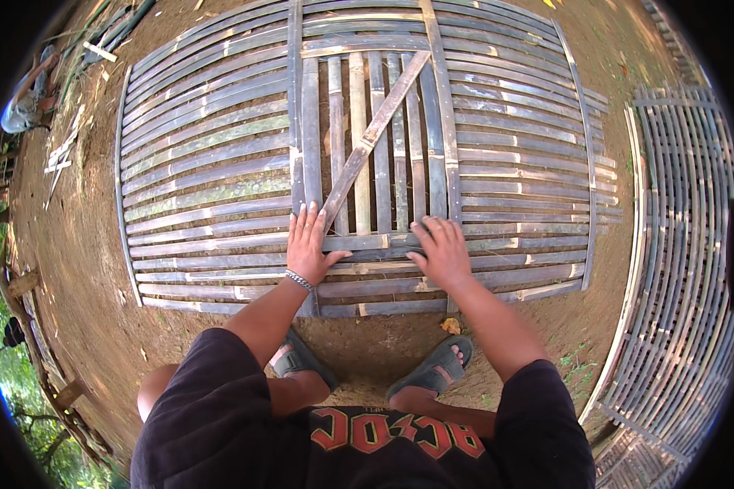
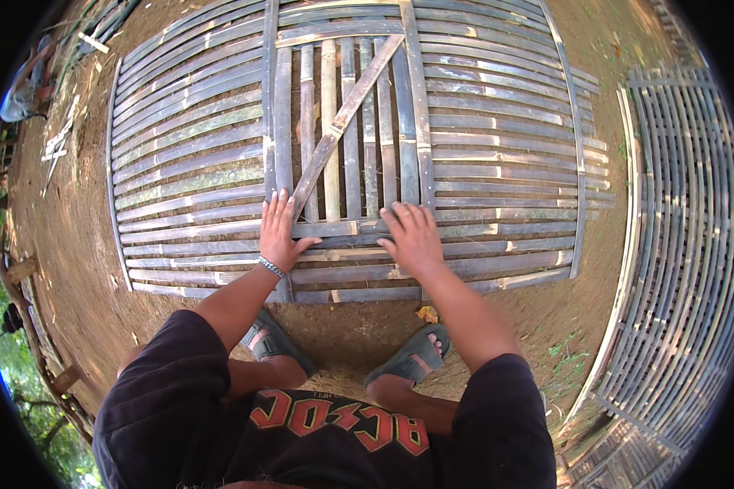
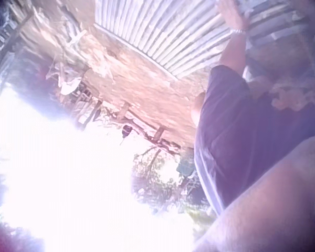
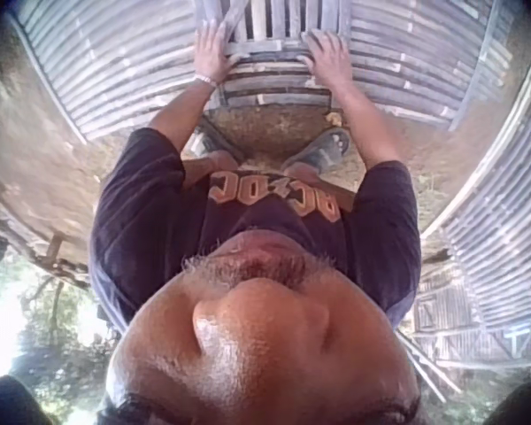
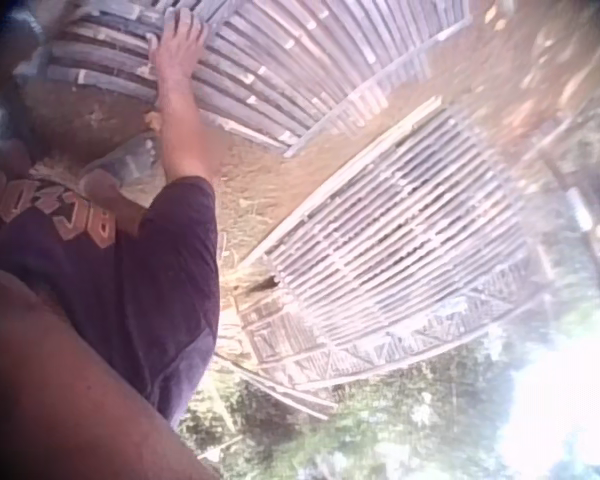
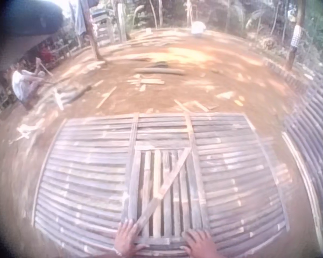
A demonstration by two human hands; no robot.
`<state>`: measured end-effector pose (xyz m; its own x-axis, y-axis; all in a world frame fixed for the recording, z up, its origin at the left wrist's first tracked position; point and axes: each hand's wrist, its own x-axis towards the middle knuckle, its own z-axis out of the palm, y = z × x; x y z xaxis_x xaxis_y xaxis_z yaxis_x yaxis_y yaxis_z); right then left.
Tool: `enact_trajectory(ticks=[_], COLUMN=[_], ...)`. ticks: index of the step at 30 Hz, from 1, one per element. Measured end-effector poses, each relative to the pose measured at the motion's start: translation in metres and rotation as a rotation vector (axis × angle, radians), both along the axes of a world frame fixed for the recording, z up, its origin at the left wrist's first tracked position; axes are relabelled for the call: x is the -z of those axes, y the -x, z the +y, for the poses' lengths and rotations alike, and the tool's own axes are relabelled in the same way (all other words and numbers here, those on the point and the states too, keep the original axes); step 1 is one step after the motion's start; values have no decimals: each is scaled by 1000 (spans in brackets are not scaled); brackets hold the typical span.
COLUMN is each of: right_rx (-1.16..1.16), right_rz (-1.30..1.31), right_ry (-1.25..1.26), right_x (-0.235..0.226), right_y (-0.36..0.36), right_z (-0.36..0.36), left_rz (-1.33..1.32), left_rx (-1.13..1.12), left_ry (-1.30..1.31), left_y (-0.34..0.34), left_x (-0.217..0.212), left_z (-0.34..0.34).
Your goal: The person assembles a bamboo frame structure by arranging slats and using a machete to drive wooden pegs into the joints. The person positions the frame on the ground, aligns the pieces, and repeatedly strikes the pegs to secure the assembly.
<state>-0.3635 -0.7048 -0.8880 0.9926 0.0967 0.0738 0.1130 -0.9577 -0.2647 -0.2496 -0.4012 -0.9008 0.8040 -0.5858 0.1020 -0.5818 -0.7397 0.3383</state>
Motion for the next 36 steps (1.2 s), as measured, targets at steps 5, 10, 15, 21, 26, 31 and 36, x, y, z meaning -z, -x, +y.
enact_trajectory(ticks=[5,10,15,21,26,31,36], right_rx=[-125,-390,-625,-599,-598,-614,-626], right_rz=[188,335,629,833,860,841,794], right_ry=[47,144,159,202,188,134,117], right_x=[-6,-27,-39,-48,-60,-52,-57], right_y=[-33,-67,-110,-124,-124,-122,-121], right_z=[28,25,17,27,24,17,16], left_rz=[43,85,173,242,278,233,259], left_rx=[-70,-264,-302,-289,-291,-284,-295], left_ry=[54,46,18,129,281,280,330], left_y=[4,10,3,5,5,5,10], left_x=[-3,-8,-13,-13,-11,-4,-3], left_z=[-3,0,10,12,19,18,21])
